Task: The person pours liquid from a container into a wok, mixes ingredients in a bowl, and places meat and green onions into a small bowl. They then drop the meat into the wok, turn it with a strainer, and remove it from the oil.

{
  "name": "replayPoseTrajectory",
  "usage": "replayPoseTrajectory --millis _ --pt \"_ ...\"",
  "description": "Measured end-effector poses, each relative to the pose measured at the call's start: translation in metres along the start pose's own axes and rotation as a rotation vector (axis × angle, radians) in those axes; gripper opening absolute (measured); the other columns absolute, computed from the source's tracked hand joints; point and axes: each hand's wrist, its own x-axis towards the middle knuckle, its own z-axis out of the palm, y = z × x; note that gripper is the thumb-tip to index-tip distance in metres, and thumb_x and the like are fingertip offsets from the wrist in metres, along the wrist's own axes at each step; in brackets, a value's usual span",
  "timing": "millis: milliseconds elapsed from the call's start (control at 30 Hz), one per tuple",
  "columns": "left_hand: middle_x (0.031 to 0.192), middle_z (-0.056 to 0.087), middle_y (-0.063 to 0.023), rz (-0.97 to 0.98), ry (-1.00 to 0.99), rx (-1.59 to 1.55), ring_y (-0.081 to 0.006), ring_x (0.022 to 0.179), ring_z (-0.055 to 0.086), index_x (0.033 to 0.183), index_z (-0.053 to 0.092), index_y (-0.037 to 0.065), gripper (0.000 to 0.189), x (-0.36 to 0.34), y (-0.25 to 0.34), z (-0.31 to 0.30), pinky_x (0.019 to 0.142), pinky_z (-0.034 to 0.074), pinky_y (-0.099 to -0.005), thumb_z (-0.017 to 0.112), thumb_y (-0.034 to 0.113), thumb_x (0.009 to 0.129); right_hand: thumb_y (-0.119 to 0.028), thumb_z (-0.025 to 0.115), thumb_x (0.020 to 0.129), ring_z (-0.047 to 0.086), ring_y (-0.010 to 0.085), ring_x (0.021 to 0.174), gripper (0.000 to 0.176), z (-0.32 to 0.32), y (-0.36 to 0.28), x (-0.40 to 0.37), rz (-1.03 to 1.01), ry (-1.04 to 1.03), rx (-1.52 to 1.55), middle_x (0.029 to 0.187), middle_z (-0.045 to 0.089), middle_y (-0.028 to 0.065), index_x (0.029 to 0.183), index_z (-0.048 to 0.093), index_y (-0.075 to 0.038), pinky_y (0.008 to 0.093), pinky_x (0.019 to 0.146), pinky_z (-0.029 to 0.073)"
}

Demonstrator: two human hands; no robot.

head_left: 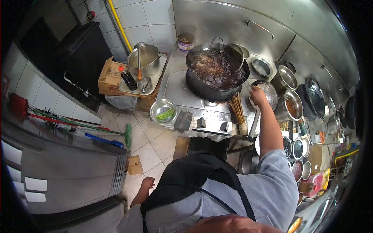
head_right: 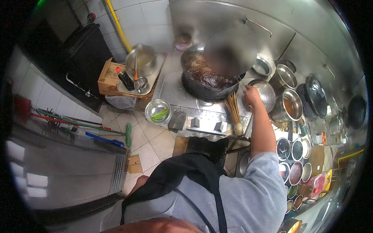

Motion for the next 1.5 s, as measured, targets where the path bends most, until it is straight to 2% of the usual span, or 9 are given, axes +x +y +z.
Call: replayPoseTrajectory --millis 133,167,433,900,1000,1033,1133,1233,1500 --pt "0.076 0.06 -0.0076 0.22 -0.12 0.272 -0.017 0.063 0.064 0.091 0.054 0.002 0.02 0.013 -0.024 0.007 0.047 0.049 -0.0307 0.052 0.02 0.084 -0.011 0.05 0.086 0.039 0.0107 0.04 0.045 -0.015 -0.005 -0.001 0.239 -0.186 0.304 0.056 0.047 0.0007 0.13 0.043 -0.008 0.0267 0.036 0.03" --pt "0.075 0.059 -0.0078 0.148 -0.017 0.04 -0.0172 0.062 0.064 0.092 0.053 0.002 0.02 0.015 -0.033 0.017 0.046 0.049 -0.031 0.053 0.019 0.084 -0.012 0.048 0.087 0.033 0.0096 0.038 0.038 -0.018 -0.008 -0.006 0.278 -0.252 0.348 0.057 0.045 0.0004 0.125 0.044 -0.01 0.024 0.036 0.024" --pt "0.075 0.061 -0.0085 0.012 -0.051 -0.091 -0.0177 0.063 0.064 0.083 0.057 0.002 0.019 0.0 0.008 0.012 0.046 0.049 -0.031 0.053 0.02 0.083 -0.014 0.048 0.089 0.031 0.0074 0.034 0.012 0.004 0.008 -0.023 0.345 -0.474 0.683 0.054 0.045 -0.0011 0.101 0.048 -0.011 0.0217 0.032 0.024" --pt "0.076 0.06 -0.008 0.105 -0.005 -0.052 -0.0175 0.062 0.063 0.098 0.055 0.001 0.025 0.026 -0.008 0.021 0.046 0.048 -0.0301 0.054 0.021 0.082 -0.01 0.046 0.088 0.035 0.0077 0.038 0.028 0.063 0.012 -0.06 0.26 -0.422 1.141 0.056 0.044 -0.0016 0.115 0.039 -0.007 0.0232 0.035 0.027" --pt "0.076 0.06 -0.0077 0.072 0.002 -0.114 -0.0181 0.061 0.063 0.098 0.056 0.002 0.026 0.025 -0.007 0.023 0.046 0.048 -0.0305 0.055 0.023 0.081 -0.009 0.046 0.087 0.035 0.0089 0.037 0.032 0.05 -0.001 -0.072 0.25 -0.205 0.797 0.054 0.043 -0.0013 0.118 0.042 -0.005 0.0247 0.035 0.027" --pt "0.076 0.06 -0.0076 0.066 -0.04 -0.083 -0.0181 0.061 0.063 0.098 0.056 0.002 0.026 0.032 -0.012 0.023 0.046 0.048 -0.0304 0.055 0.023 0.081 -0.009 0.051 0.084 0.036 0.0093 0.036 0.055 0.04 -0.004 -0.07 0.247 -0.234 0.707 0.053 0.046 -0.0002 0.134 0.032 0.0 0.024 0.034 0.026" --pt "0.077 0.06 -0.0073 0.085 -0.031 -0.09 -0.0179 0.061 0.063 0.098 0.055 0.002 0.026 0.027 -0.012 0.024 0.047 0.048 -0.0303 0.056 0.023 0.081 -0.01 0.052 0.084 0.035 0.0095 0.038 0.045 0.018 -0.005 -0.055 0.207 -0.159 0.413 0.054 0.047 0.0001 0.127 0.044 0.001 0.0251 0.035 0.026" --pt "0.079 0.06 -0.008 -0.222 0.034 -0.209 -0.018 0.064 0.063 0.099 0.055 0.003 0.025 0.007 0.028 0.016 0.048 0.048 -0.0306 0.054 0.022 0.083 -0.011 0.053 0.084 0.037 0.0109 0.038 0.035 -0.003 -0.018 -0.053 0.217 -0.069 0.255 0.055 0.046 0.0011 0.118 0.053 -0.002 0.0267 0.035 0.027" --pt "0.078 0.06 -0.008 -0.025 -0.029 -0.081 -0.0187 0.064 0.062 0.096 0.058 0.003 0.025 0.023 -0.018 0.033 0.049 0.048 -0.0316 0.054 0.023 0.083 -0.008 0.051 0.085 0.035 0.0084 0.035 0.024 -0.05 -0.032 -0.039 0.351 -0.349 0.214 0.053 0.046 -0.0004 0.109 0.052 -0.003 0.0234 0.032 0.024"
